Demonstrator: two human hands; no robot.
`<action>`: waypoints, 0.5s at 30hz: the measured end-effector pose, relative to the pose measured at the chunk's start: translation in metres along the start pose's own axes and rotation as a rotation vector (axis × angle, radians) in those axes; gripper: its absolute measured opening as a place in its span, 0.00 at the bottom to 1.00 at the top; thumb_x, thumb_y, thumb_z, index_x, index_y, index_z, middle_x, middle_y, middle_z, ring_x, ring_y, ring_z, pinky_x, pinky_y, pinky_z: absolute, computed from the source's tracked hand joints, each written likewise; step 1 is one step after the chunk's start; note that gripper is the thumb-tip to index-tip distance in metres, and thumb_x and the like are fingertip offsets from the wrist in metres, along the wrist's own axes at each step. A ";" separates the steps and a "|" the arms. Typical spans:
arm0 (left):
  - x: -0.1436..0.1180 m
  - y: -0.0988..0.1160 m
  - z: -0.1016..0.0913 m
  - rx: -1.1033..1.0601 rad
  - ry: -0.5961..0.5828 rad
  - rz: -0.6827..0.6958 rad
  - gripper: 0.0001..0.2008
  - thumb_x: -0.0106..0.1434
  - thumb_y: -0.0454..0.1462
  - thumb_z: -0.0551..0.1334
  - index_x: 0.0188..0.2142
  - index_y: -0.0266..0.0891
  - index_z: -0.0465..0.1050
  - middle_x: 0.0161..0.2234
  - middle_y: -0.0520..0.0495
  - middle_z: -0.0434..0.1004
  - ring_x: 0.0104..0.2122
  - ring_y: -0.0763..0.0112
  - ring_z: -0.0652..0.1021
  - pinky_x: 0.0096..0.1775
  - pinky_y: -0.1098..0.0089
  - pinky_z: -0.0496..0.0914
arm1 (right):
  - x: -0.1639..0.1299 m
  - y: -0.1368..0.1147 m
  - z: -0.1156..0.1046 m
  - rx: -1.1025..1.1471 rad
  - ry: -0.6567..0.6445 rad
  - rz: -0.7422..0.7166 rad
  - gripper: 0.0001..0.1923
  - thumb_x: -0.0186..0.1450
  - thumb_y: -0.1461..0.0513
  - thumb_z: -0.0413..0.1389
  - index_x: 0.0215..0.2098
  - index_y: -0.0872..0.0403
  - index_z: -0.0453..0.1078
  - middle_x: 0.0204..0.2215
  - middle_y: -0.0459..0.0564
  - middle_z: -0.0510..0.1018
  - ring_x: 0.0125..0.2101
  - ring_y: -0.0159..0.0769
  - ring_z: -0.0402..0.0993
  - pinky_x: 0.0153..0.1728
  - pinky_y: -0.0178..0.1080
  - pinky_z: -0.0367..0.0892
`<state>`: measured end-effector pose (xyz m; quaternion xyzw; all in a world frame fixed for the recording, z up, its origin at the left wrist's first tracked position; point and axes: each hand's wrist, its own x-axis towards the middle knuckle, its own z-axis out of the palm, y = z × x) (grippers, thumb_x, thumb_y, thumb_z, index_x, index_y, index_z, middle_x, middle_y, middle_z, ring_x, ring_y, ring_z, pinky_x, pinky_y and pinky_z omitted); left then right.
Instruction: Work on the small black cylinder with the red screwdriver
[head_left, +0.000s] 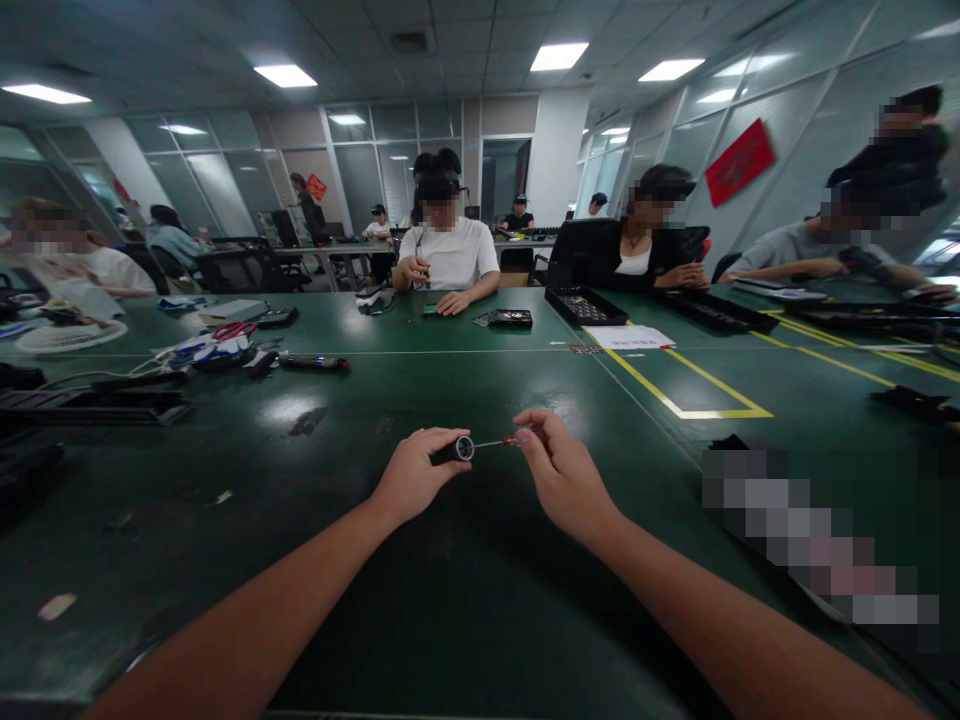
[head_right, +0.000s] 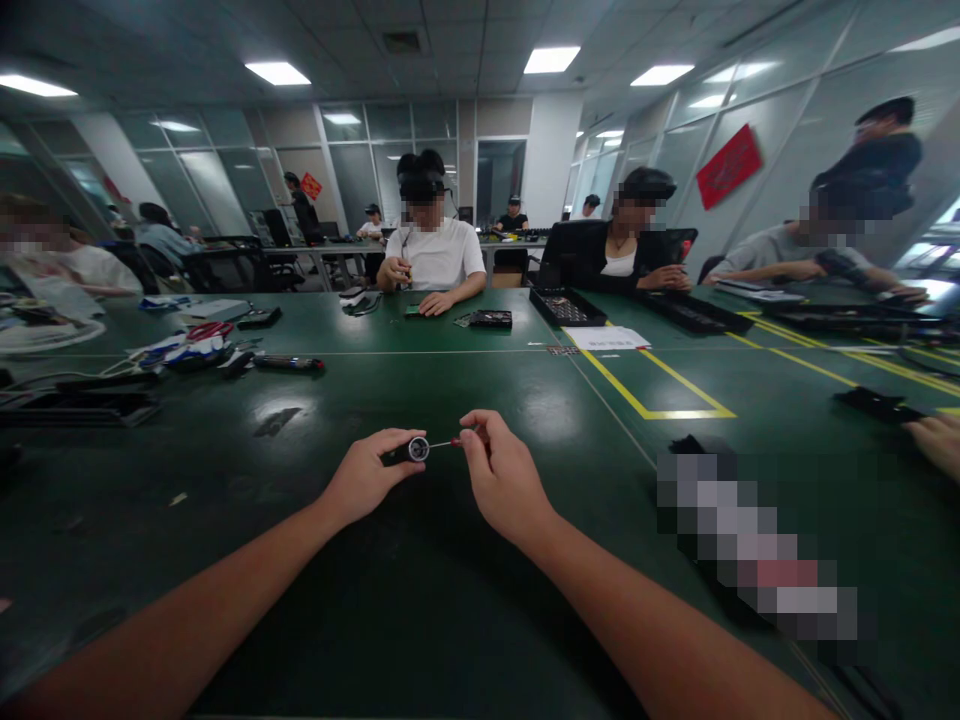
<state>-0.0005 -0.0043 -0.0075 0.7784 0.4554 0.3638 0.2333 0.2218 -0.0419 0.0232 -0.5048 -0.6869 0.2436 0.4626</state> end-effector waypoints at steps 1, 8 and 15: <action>0.000 0.000 -0.001 -0.003 0.004 -0.006 0.21 0.59 0.34 0.70 0.53 0.47 0.77 0.51 0.48 0.80 0.52 0.60 0.76 0.57 0.56 0.67 | 0.001 0.002 0.000 0.017 -0.002 0.006 0.11 0.72 0.55 0.48 0.45 0.51 0.67 0.31 0.48 0.78 0.29 0.38 0.73 0.31 0.40 0.65; -0.001 0.005 -0.001 0.019 -0.014 -0.002 0.21 0.59 0.35 0.71 0.52 0.47 0.77 0.50 0.47 0.80 0.52 0.58 0.77 0.57 0.54 0.66 | 0.003 0.004 0.000 0.002 0.026 0.022 0.19 0.74 0.50 0.43 0.39 0.50 0.71 0.30 0.47 0.77 0.30 0.38 0.73 0.32 0.40 0.65; -0.001 0.000 0.001 0.036 -0.016 0.011 0.21 0.61 0.37 0.70 0.54 0.49 0.76 0.51 0.48 0.80 0.52 0.59 0.76 0.57 0.54 0.65 | 0.002 0.006 0.004 0.034 0.060 0.007 0.10 0.71 0.56 0.49 0.46 0.52 0.65 0.33 0.50 0.78 0.31 0.40 0.73 0.33 0.41 0.66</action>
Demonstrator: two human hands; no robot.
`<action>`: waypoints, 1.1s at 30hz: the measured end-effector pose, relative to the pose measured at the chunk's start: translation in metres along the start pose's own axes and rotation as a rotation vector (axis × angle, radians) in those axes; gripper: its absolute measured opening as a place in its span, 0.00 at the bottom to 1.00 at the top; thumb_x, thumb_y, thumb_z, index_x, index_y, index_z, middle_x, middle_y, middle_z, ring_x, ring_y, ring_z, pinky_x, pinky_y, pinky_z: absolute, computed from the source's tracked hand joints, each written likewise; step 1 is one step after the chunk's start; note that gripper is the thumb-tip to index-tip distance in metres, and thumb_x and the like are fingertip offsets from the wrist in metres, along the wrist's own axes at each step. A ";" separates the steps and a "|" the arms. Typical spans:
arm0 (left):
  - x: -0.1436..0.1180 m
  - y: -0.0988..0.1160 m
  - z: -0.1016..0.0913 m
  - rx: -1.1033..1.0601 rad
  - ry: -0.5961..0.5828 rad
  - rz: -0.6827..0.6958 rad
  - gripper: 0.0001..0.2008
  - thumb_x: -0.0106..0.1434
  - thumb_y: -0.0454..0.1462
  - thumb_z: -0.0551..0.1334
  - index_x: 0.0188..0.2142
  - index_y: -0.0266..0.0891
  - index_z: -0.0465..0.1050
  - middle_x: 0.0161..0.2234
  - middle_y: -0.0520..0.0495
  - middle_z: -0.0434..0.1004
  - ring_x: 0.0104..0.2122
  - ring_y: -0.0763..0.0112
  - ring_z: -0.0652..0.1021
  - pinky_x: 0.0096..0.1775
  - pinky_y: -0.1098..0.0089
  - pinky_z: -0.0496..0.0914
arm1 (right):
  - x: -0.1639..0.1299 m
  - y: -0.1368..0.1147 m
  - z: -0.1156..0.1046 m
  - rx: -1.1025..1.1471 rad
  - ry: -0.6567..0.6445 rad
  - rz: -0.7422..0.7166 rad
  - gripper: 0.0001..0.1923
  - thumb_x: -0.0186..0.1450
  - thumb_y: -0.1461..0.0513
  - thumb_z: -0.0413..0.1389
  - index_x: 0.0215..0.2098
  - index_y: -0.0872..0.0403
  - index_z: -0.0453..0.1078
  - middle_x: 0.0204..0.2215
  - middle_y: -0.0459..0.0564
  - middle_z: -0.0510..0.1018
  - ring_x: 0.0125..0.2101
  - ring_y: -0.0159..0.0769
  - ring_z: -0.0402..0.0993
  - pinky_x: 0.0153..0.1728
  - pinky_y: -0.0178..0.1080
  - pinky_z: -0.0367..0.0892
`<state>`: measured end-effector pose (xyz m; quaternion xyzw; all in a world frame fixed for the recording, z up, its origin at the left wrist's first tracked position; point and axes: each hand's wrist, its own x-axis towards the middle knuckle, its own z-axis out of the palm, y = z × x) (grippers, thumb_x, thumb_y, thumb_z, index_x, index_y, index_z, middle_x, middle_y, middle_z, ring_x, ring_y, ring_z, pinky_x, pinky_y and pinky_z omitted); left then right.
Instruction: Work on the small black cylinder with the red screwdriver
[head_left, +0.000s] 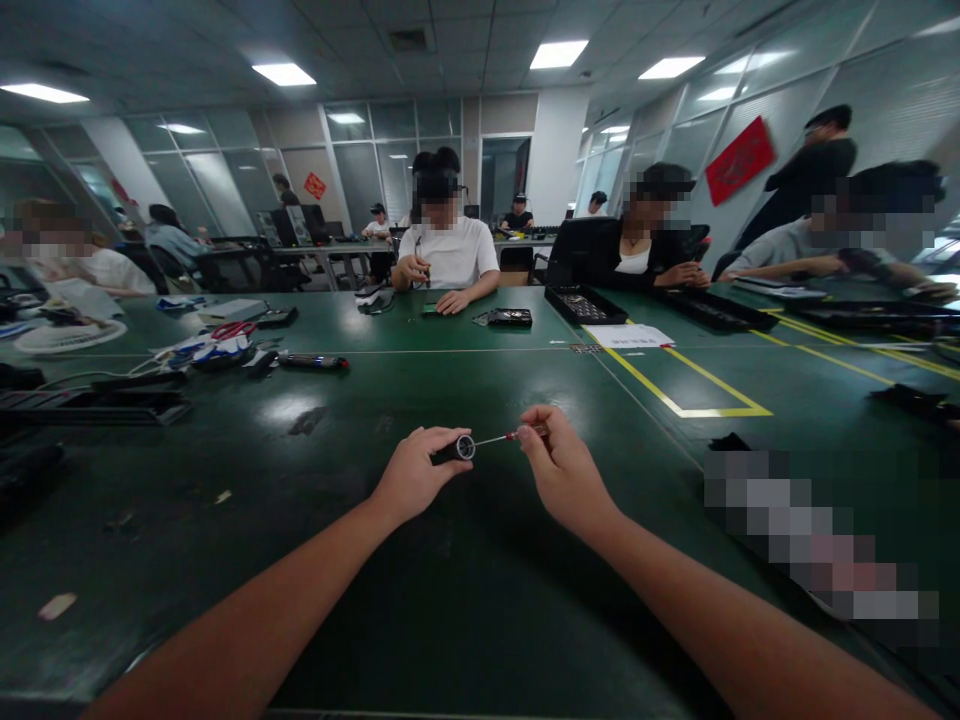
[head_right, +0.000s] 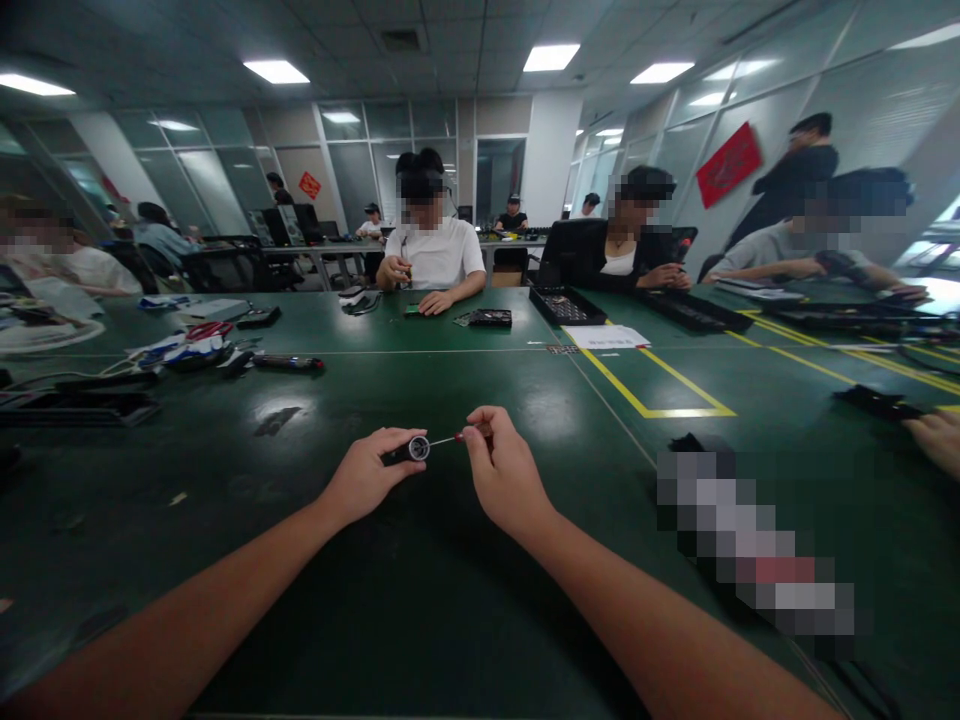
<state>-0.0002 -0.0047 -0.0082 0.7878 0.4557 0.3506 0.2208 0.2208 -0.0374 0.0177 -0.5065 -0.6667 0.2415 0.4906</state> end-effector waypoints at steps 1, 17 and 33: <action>0.000 -0.001 0.000 0.006 0.003 0.001 0.21 0.61 0.37 0.70 0.54 0.49 0.76 0.51 0.48 0.79 0.52 0.59 0.76 0.57 0.54 0.65 | 0.000 0.001 0.000 0.018 0.006 -0.006 0.09 0.70 0.56 0.50 0.45 0.51 0.64 0.34 0.50 0.77 0.33 0.40 0.74 0.34 0.41 0.66; 0.001 0.004 -0.001 0.058 -0.052 -0.026 0.20 0.63 0.39 0.68 0.54 0.50 0.75 0.53 0.49 0.79 0.54 0.57 0.76 0.62 0.45 0.59 | 0.003 0.004 -0.001 0.138 0.004 0.046 0.12 0.70 0.53 0.51 0.45 0.51 0.67 0.35 0.50 0.77 0.35 0.39 0.74 0.38 0.42 0.68; 0.004 0.008 -0.001 0.149 -0.138 0.018 0.22 0.66 0.42 0.65 0.60 0.52 0.69 0.57 0.50 0.76 0.58 0.58 0.73 0.67 0.37 0.43 | 0.017 0.021 0.002 0.438 0.192 0.248 0.16 0.68 0.47 0.53 0.35 0.51 0.68 0.27 0.45 0.75 0.27 0.35 0.72 0.32 0.42 0.71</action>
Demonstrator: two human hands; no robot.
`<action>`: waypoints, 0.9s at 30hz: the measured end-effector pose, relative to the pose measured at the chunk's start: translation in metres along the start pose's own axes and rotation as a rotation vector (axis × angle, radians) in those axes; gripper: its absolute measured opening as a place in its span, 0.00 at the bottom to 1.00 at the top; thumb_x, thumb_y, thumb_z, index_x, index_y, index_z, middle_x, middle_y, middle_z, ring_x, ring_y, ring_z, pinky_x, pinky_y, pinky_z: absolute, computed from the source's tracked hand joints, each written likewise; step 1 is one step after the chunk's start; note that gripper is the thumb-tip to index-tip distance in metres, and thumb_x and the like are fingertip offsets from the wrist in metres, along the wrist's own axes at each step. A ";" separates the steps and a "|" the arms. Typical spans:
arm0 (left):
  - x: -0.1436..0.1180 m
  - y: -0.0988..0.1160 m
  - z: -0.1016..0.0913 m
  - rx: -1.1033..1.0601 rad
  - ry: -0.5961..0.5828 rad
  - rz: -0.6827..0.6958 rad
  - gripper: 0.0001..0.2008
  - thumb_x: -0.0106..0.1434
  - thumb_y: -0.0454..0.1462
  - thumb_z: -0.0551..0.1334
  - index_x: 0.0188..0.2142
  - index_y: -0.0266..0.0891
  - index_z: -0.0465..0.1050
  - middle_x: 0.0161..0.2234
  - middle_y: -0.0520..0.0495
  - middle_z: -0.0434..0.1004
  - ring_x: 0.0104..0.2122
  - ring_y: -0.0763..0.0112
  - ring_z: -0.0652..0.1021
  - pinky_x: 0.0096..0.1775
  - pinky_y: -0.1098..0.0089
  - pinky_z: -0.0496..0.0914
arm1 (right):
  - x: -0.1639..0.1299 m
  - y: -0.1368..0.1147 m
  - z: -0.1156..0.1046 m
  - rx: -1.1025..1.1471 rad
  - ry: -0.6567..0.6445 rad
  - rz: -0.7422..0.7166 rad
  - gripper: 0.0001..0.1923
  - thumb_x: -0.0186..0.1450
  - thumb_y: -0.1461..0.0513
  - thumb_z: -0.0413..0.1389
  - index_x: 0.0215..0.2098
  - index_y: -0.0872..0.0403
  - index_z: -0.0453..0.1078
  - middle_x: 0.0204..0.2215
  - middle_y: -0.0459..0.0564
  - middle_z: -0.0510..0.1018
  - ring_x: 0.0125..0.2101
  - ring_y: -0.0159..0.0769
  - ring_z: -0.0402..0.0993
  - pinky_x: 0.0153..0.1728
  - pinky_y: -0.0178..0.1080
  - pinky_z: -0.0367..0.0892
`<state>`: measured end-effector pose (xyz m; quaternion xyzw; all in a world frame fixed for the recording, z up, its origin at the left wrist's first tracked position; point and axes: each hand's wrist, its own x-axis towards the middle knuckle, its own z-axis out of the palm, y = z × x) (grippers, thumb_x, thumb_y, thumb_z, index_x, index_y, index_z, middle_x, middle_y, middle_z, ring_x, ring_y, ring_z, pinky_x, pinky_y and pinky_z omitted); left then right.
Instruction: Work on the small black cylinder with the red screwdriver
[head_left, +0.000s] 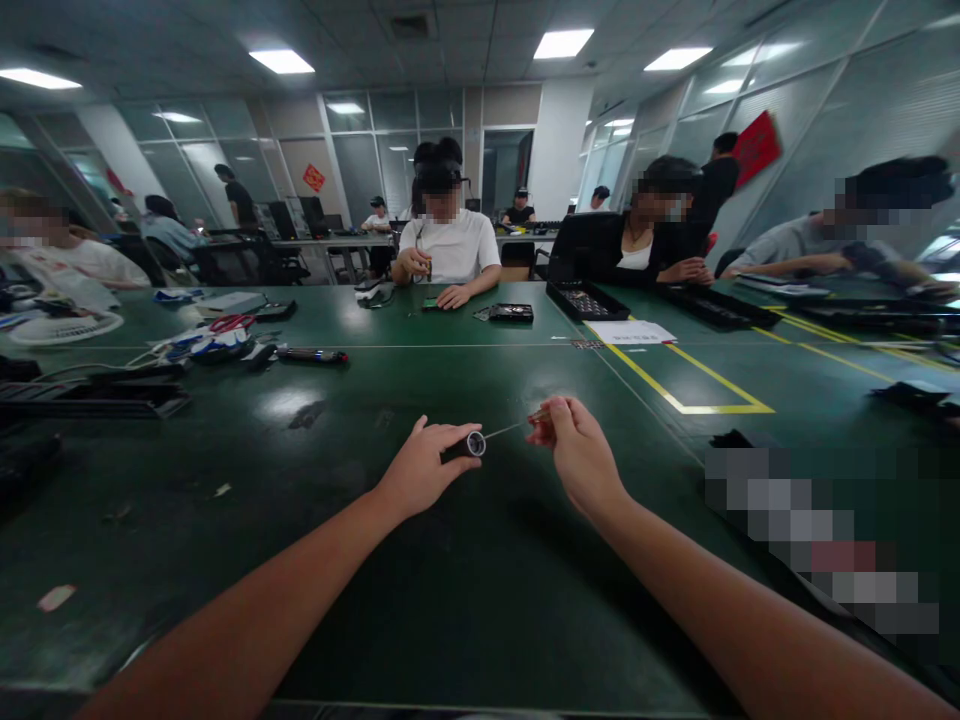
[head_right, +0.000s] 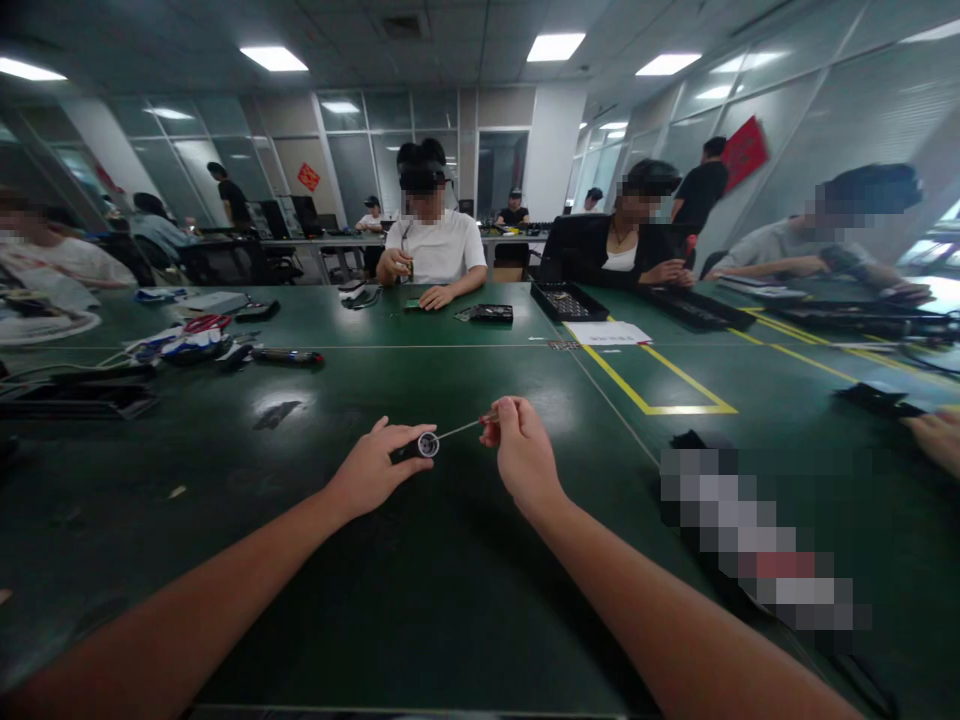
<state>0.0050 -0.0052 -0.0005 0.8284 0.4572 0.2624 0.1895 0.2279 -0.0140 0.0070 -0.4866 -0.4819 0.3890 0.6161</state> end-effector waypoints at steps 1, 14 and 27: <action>0.000 0.001 0.000 -0.002 0.004 -0.004 0.23 0.66 0.42 0.65 0.60 0.51 0.69 0.57 0.49 0.76 0.58 0.58 0.73 0.67 0.38 0.43 | -0.002 -0.001 0.001 -0.046 -0.017 -0.043 0.16 0.69 0.47 0.51 0.36 0.51 0.67 0.28 0.46 0.75 0.28 0.36 0.72 0.33 0.42 0.70; -0.002 0.000 0.003 -0.035 0.010 0.006 0.22 0.64 0.41 0.67 0.57 0.52 0.72 0.55 0.50 0.77 0.56 0.59 0.74 0.67 0.38 0.42 | -0.020 -0.020 -0.001 -0.354 -0.121 -0.271 0.22 0.73 0.48 0.45 0.31 0.51 0.70 0.22 0.45 0.71 0.24 0.35 0.68 0.28 0.39 0.62; -0.002 0.000 0.000 -0.009 0.031 -0.026 0.20 0.64 0.40 0.67 0.56 0.51 0.74 0.54 0.49 0.78 0.56 0.58 0.75 0.66 0.38 0.45 | -0.022 -0.025 -0.002 -0.497 -0.213 -0.258 0.15 0.72 0.55 0.46 0.46 0.50 0.72 0.31 0.48 0.79 0.29 0.40 0.74 0.31 0.40 0.64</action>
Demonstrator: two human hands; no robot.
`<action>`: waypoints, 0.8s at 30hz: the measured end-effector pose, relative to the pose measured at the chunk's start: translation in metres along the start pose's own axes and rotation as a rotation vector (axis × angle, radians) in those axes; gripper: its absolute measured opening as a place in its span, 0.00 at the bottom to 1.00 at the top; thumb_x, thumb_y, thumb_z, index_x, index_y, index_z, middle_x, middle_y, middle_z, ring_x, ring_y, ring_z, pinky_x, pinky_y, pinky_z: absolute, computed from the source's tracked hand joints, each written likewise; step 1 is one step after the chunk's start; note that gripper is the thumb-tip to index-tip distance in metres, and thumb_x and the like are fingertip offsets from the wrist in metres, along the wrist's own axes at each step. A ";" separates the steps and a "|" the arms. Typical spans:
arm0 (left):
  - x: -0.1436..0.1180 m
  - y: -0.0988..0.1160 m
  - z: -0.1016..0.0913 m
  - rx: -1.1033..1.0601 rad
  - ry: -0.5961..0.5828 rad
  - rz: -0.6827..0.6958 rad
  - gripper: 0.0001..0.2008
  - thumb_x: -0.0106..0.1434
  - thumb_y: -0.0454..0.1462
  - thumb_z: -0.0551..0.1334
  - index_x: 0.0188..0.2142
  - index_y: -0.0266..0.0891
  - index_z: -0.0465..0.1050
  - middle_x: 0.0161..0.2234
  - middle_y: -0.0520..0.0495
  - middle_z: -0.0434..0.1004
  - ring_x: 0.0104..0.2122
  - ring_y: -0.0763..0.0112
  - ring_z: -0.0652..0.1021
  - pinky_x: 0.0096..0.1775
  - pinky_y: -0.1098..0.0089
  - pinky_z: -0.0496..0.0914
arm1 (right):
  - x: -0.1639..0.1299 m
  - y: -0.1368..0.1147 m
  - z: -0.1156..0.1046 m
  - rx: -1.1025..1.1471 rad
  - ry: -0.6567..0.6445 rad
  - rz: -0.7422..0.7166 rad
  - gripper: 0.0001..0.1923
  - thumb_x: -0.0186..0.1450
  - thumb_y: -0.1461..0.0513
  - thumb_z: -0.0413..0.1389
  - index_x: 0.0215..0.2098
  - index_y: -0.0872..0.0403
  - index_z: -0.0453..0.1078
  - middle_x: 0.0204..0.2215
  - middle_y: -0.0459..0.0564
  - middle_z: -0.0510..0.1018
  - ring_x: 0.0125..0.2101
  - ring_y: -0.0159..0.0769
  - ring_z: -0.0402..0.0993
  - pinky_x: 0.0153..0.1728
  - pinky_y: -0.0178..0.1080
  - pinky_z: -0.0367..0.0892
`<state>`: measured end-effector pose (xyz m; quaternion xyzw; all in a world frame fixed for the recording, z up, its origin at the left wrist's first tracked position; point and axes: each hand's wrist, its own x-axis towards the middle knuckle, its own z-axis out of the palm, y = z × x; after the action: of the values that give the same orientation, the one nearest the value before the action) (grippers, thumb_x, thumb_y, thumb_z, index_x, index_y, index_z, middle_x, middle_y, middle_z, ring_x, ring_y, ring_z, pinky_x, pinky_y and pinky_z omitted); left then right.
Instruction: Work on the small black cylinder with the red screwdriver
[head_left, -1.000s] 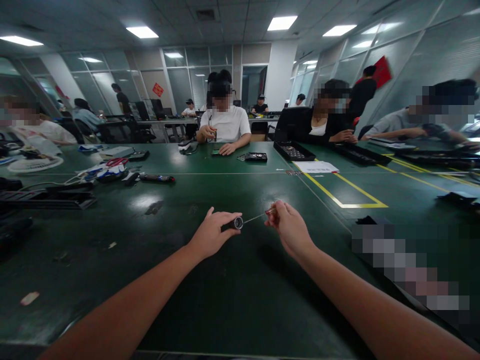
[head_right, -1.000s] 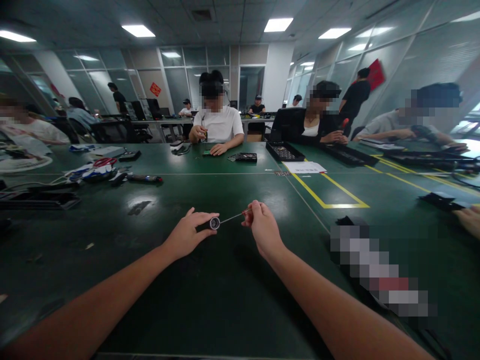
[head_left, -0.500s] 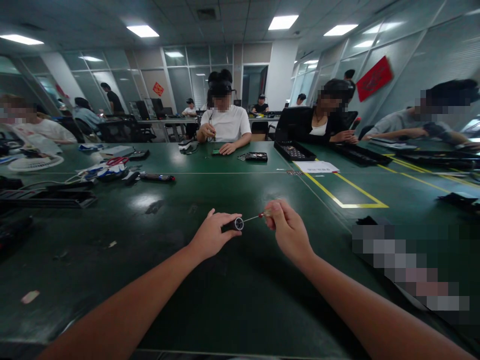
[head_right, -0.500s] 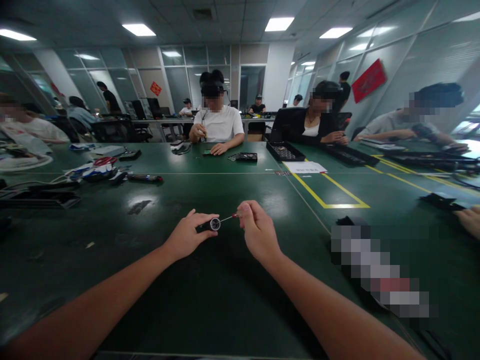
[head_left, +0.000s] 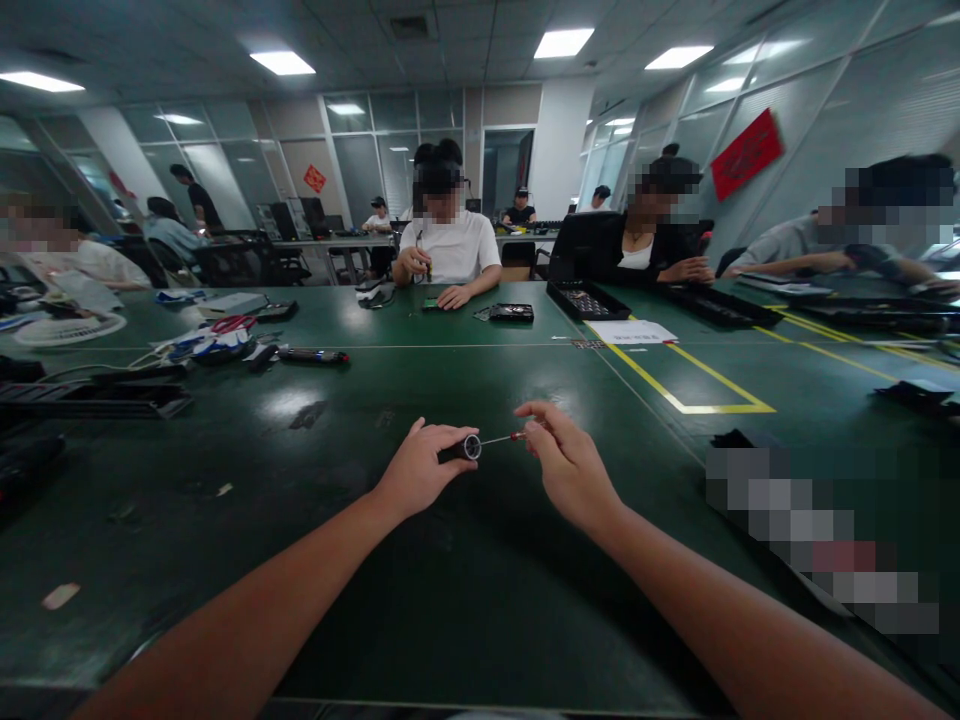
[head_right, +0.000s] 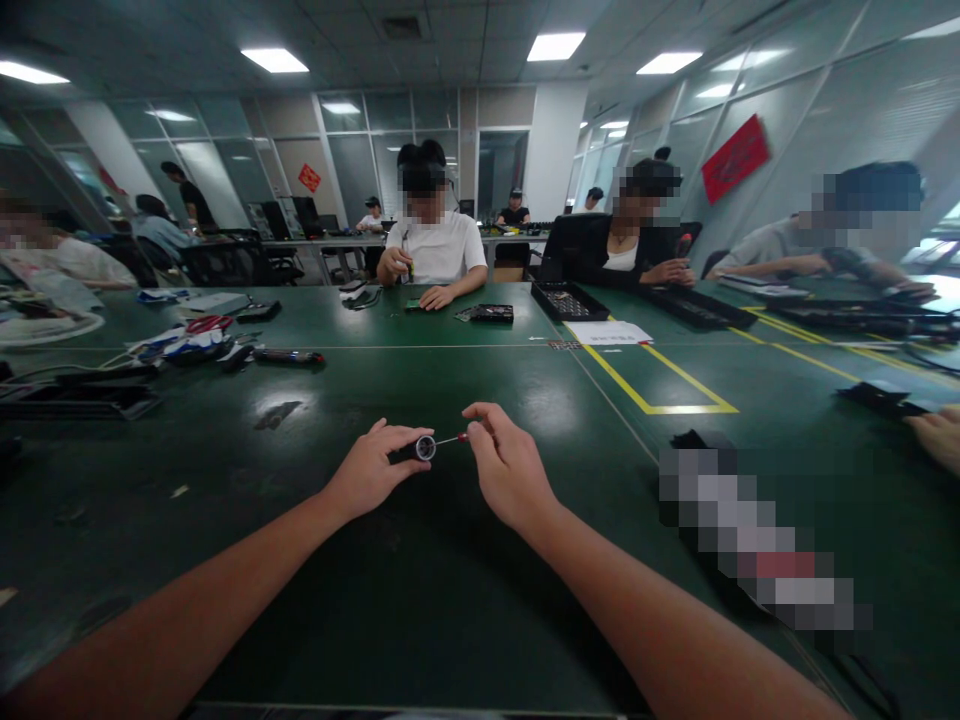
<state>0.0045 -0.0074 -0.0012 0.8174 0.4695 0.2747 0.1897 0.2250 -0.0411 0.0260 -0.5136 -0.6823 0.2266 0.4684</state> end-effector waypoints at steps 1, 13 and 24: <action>0.000 0.000 0.000 0.002 -0.002 0.001 0.20 0.64 0.40 0.67 0.56 0.51 0.74 0.54 0.49 0.78 0.56 0.58 0.75 0.66 0.38 0.45 | 0.000 0.000 0.000 -0.006 0.002 0.004 0.17 0.73 0.53 0.45 0.45 0.50 0.73 0.30 0.48 0.79 0.29 0.40 0.74 0.31 0.41 0.63; -0.001 -0.001 -0.001 0.002 0.014 0.002 0.20 0.65 0.41 0.66 0.57 0.50 0.73 0.55 0.48 0.78 0.56 0.57 0.75 0.66 0.39 0.48 | 0.001 0.001 0.000 -0.045 -0.040 -0.021 0.15 0.72 0.57 0.47 0.53 0.50 0.68 0.33 0.49 0.78 0.31 0.41 0.74 0.33 0.42 0.65; -0.001 -0.002 0.000 0.007 -0.014 0.026 0.20 0.65 0.41 0.66 0.56 0.52 0.73 0.54 0.49 0.78 0.56 0.57 0.75 0.66 0.37 0.46 | 0.001 0.001 0.002 0.009 0.022 -0.029 0.08 0.70 0.57 0.50 0.45 0.50 0.64 0.33 0.50 0.78 0.32 0.41 0.76 0.34 0.42 0.66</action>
<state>0.0031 -0.0070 -0.0029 0.8259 0.4588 0.2696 0.1864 0.2238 -0.0397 0.0253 -0.5040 -0.6834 0.2172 0.4814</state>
